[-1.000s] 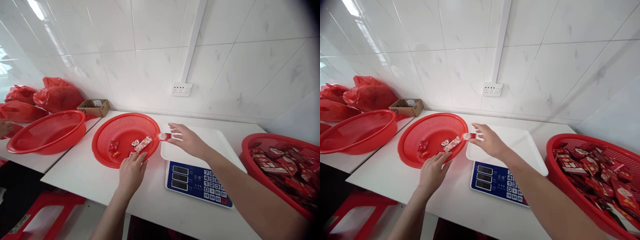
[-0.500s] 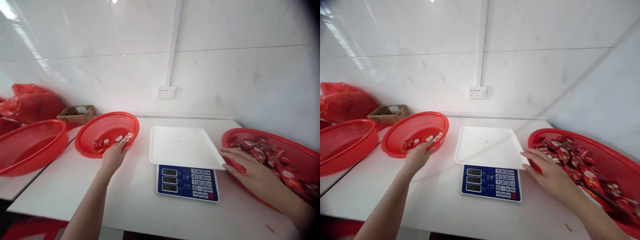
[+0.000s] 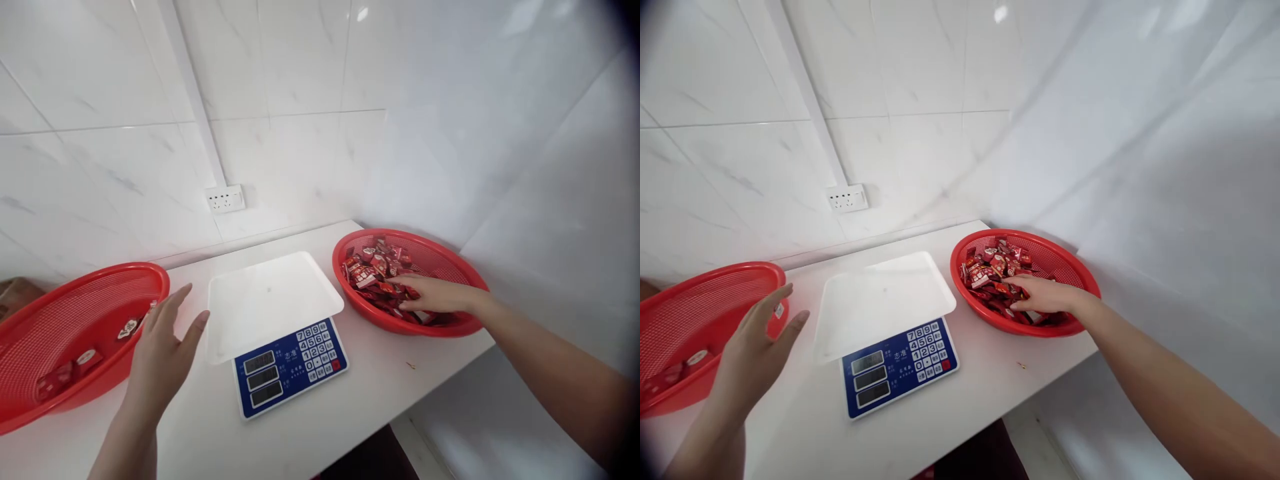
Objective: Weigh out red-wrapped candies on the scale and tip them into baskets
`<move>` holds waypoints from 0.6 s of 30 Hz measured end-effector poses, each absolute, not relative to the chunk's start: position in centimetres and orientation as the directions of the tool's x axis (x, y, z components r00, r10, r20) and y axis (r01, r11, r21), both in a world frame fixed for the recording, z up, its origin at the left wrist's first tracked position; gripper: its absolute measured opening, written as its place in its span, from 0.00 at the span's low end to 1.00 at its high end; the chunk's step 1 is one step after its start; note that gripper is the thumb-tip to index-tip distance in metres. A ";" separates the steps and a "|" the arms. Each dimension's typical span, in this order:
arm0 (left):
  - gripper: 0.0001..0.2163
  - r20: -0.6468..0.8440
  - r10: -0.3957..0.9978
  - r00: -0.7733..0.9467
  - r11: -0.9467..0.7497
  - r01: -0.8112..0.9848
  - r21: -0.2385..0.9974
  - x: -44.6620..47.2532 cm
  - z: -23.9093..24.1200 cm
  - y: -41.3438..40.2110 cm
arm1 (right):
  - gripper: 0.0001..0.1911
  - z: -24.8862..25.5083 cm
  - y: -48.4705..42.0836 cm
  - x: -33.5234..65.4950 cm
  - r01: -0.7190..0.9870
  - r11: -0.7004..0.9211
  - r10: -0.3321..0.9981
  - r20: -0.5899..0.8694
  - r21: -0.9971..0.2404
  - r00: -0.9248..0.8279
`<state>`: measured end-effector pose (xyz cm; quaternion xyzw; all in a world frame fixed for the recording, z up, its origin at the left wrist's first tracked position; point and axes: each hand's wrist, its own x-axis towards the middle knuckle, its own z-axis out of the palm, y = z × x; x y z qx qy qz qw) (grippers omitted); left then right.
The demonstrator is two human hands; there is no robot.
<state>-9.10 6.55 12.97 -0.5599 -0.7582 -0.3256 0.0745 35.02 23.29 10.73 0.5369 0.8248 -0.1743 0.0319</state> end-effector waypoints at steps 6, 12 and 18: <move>0.23 0.468 0.856 -0.222 -0.072 0.844 0.532 -3.7 12.6 7.1 | 0.35 7.9 24.2 34.0 0.920 0.348 0.908 -0.178 -0.181 -0.379; 0.20 0.395 0.903 -0.168 -0.110 0.799 0.592 -2.7 11.7 7.3 | 0.29 8.1 24.6 34.2 0.899 0.364 0.912 -0.104 -0.246 -0.397; 0.21 0.427 0.885 -0.184 -0.125 0.790 0.600 -2.5 13.1 7.0 | 0.22 10.3 24.7 34.7 0.887 0.267 0.958 0.001 -0.376 -0.288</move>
